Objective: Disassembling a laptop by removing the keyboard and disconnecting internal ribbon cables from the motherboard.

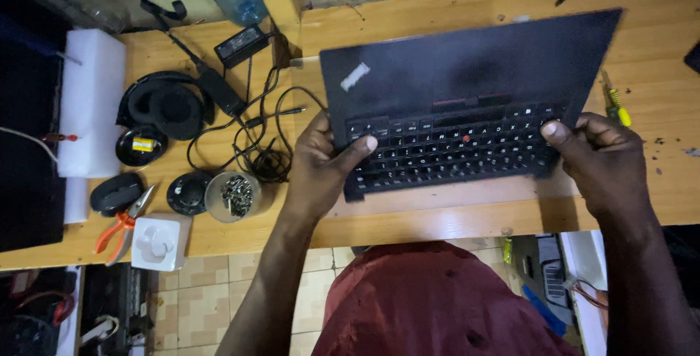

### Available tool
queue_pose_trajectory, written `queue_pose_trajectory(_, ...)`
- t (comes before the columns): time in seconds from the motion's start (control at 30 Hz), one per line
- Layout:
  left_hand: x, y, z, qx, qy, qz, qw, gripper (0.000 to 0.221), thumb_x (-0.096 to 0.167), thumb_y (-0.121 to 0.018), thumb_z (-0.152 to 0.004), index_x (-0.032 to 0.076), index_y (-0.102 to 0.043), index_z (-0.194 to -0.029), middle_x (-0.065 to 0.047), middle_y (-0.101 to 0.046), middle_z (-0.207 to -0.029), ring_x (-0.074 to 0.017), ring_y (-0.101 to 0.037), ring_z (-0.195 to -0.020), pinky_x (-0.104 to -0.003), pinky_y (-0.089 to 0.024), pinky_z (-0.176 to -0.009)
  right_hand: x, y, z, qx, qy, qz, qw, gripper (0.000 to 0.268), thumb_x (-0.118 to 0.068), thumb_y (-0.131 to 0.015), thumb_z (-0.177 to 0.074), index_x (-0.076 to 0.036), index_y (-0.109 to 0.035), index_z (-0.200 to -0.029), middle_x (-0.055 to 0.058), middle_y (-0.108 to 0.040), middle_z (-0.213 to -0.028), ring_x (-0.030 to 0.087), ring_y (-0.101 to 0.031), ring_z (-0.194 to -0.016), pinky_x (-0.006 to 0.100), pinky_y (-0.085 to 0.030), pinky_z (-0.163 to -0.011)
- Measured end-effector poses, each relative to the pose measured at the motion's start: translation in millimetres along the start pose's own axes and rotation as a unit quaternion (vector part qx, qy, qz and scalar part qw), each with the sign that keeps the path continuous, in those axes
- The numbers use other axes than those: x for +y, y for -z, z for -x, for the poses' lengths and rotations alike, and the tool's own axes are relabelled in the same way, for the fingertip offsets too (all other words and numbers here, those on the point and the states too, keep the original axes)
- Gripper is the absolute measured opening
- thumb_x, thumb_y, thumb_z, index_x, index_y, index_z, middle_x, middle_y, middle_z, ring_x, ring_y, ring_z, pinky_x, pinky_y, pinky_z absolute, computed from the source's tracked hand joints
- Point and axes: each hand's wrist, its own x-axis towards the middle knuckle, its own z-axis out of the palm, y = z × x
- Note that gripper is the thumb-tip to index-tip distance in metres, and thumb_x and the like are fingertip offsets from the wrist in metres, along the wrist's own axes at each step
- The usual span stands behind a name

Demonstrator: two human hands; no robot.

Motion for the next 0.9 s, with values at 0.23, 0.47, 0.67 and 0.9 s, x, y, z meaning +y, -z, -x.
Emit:
queue_pose_trajectory(0.23, 20.8, 5.9, -0.7, -0.154, -0.188, -0.101, 0.965, 0.023, 0.020, -0.079, -0.092, 0.019, -0.062, -0.107, -0.007, -0.071, -0.124, -0.0269, -0.065, -0.129, -0.044, -0.047, -0.119, 15.5, 15.7, -16.2, -0.037, 0.220, 0.107, 0.969, 0.041, -0.012, -0.066, -0.096, 0.005, -0.066, -0.133, 0.021, -0.067, -0.135, 0.027, -0.064, -0.126, 0.037, -0.048, -0.115)
queue_pose_trajectory(0.47, -5.5, -3.4, -10.7, 0.016, -0.097, -0.223, 0.970, 0.019, 0.014, -0.053, -0.104, 0.012, -0.062, -0.121, -0.006, -0.060, -0.126, -0.0254, -0.058, -0.128, -0.046, -0.041, -0.113, 46.1, 6.8, -24.3, -0.048, 0.282, 0.185, 0.940, 0.053, 0.005, -0.068, -0.093, -0.002, -0.060, -0.145, 0.023, -0.061, -0.146, 0.032, -0.061, -0.134, 0.038, -0.045, -0.118)
queue_pose_trajectory(0.67, -47.8, 20.1, 1.8, 0.082, -0.054, -0.238, 0.966, 0.048, -0.007, -0.067, -0.091, -0.002, -0.050, -0.136, -0.017, -0.058, -0.130, -0.0251, -0.065, -0.115, -0.033, -0.059, -0.095, 54.3, 5.6, -24.3, -0.047, 0.292, 0.212, 0.931, 0.059, 0.005, -0.072, -0.089, -0.001, -0.059, -0.147, 0.024, -0.060, -0.148, 0.032, -0.060, -0.135, 0.038, -0.045, -0.118)
queue_pose_trajectory(0.9, -12.0, -1.4, -2.6, 0.170, 0.338, 0.166, 0.911, 0.067, 0.058, -0.036, -0.098, 0.010, -0.064, -0.136, -0.011, -0.071, -0.129, -0.0241, -0.067, -0.117, -0.039, -0.055, -0.092, 47.2, -2.3, -23.2, -0.066, 0.238, 0.151, 0.957, 0.061, 0.016, -0.070, -0.087, 0.000, -0.058, -0.145, 0.025, -0.059, -0.147, 0.030, -0.060, -0.132, 0.037, -0.047, -0.116)
